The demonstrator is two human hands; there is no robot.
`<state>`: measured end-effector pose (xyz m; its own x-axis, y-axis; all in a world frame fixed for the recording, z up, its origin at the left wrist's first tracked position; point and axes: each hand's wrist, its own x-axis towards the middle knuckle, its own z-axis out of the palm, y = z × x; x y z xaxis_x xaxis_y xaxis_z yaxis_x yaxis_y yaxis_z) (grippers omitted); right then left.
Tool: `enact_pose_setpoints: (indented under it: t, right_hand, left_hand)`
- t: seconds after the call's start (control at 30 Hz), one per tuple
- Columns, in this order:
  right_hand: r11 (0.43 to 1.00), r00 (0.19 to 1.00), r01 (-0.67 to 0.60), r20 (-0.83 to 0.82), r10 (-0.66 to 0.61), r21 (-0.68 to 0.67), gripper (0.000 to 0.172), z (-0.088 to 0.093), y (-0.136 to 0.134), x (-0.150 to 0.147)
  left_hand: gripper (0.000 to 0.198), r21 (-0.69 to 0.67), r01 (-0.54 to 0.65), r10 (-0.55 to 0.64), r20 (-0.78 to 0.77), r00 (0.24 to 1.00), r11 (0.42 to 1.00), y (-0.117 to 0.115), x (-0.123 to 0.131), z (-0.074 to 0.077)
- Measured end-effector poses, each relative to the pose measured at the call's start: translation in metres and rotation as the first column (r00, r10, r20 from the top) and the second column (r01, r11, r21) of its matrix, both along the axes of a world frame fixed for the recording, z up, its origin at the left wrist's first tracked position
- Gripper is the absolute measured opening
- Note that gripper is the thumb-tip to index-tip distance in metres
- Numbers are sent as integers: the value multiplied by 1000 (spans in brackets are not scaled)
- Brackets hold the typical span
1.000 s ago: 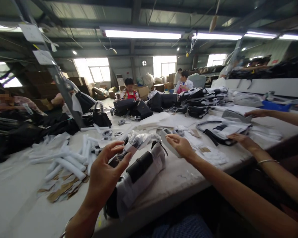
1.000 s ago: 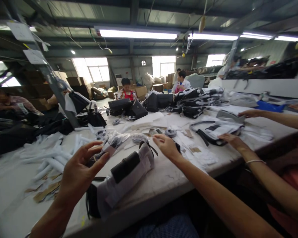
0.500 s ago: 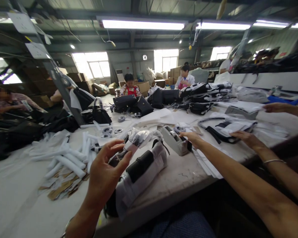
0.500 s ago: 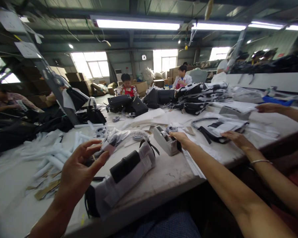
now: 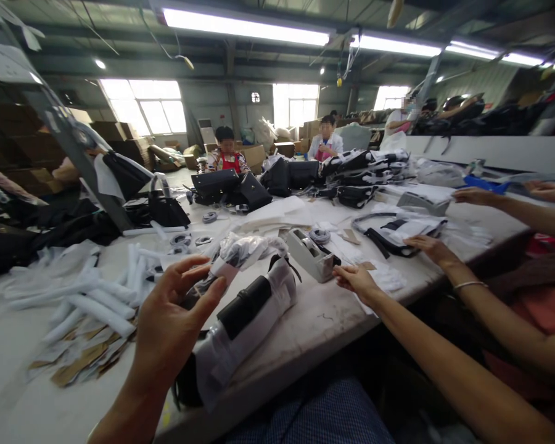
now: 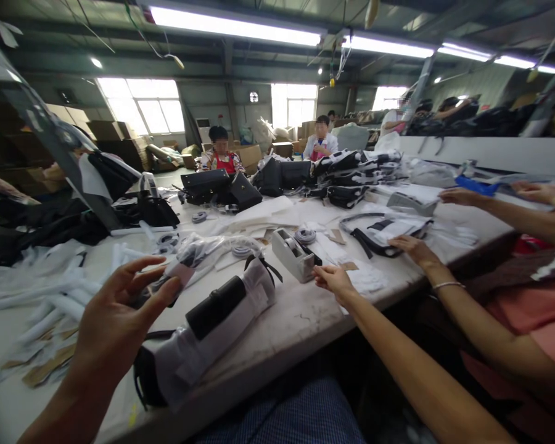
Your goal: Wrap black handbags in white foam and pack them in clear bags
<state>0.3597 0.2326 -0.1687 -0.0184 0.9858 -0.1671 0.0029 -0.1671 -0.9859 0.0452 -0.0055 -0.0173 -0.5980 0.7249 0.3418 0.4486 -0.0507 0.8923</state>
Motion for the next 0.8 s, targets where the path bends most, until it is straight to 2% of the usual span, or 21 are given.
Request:
enact_pose_setpoints:
  t: [0.13,0.37,0.6,0.7,0.8]
  right_hand:
    - [996,997,78,-8,-78,30,17,-11,3,-13]
    - [991,992,112,43,-115,68,29,-3,3,-17]
    - [983,990,125,45,-133,137,34,-4,-22,-18]
    - [967,996,80,21,-88,241,43,10,-44,-28]
    - [929,1000,-22,9,20,369,44,42,-78,-53]
  left_hand:
    - [55,22,29,-30,34,999,999,1,0,-1]
    - [54,62,69,-72,43,996,996,4,0,-2]
    - [52,89,119,-124,53,991,989,3,-2,-1]
    - [52,91,135,-138,23,990,987,3,-3,-3]
    - [52,105,129,-129,-6,992,986,3,0,-5]
